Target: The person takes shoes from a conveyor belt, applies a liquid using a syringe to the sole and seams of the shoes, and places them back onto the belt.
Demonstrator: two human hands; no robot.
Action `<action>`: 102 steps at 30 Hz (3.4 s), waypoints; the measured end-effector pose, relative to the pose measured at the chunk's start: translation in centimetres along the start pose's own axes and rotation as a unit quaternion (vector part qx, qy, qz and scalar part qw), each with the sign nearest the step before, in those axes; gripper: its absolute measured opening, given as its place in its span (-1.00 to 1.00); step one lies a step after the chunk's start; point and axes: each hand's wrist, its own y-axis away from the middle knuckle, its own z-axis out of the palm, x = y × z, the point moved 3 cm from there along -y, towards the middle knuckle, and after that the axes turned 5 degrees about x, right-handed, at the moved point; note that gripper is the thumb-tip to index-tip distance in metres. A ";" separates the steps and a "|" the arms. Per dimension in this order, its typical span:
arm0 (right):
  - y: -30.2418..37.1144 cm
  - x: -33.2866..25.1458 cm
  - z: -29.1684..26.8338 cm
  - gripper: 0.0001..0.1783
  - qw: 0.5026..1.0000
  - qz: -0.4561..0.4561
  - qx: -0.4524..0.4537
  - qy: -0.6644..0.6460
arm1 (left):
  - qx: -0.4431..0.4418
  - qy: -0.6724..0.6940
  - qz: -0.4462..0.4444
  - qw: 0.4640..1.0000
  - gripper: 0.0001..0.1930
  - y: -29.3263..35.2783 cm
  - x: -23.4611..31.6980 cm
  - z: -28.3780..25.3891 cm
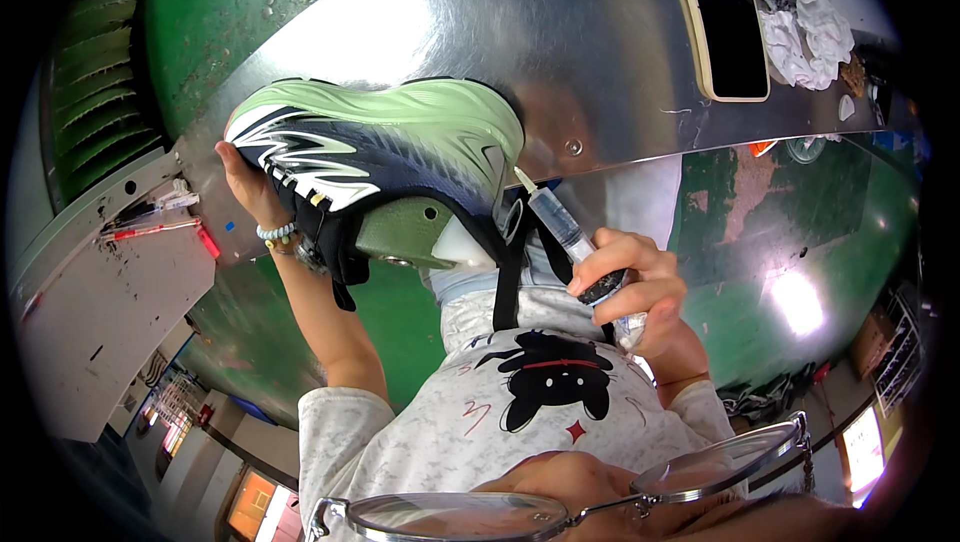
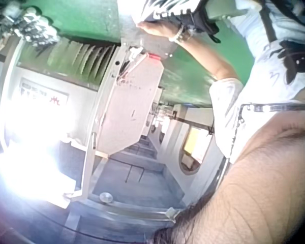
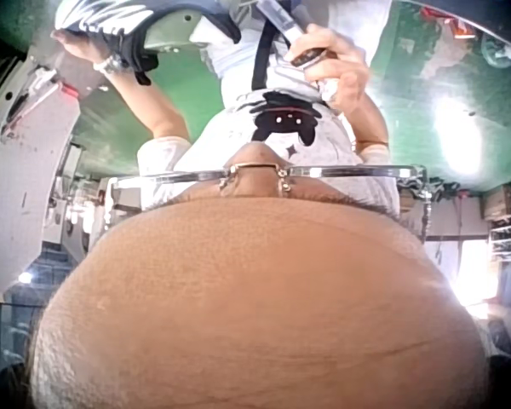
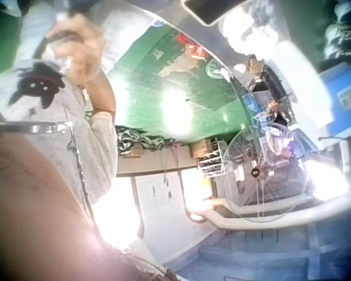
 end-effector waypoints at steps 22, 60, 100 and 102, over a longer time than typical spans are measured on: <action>-0.9 -3.1 -5.6 -0.28 0.966 -0.104 0.214 0.102 | 0.111 -0.041 -0.151 0.981 -0.66 7.2 3.6 2.4; -7.9 -5.7 -13.3 -0.94 0.847 -0.068 0.164 0.501 | -0.252 0.063 -0.146 0.955 -0.52 -21.4 4.1 20.3; -43.9 5.5 -31.1 0.10 0.677 0.174 0.165 0.695 | -0.310 -0.050 -0.211 0.926 -0.05 -13.8 1.8 46.0; -41.1 4.3 -29.7 0.06 0.698 0.184 0.143 0.677 | -0.328 -0.027 -0.229 0.916 -0.32 -10.6 3.2 41.9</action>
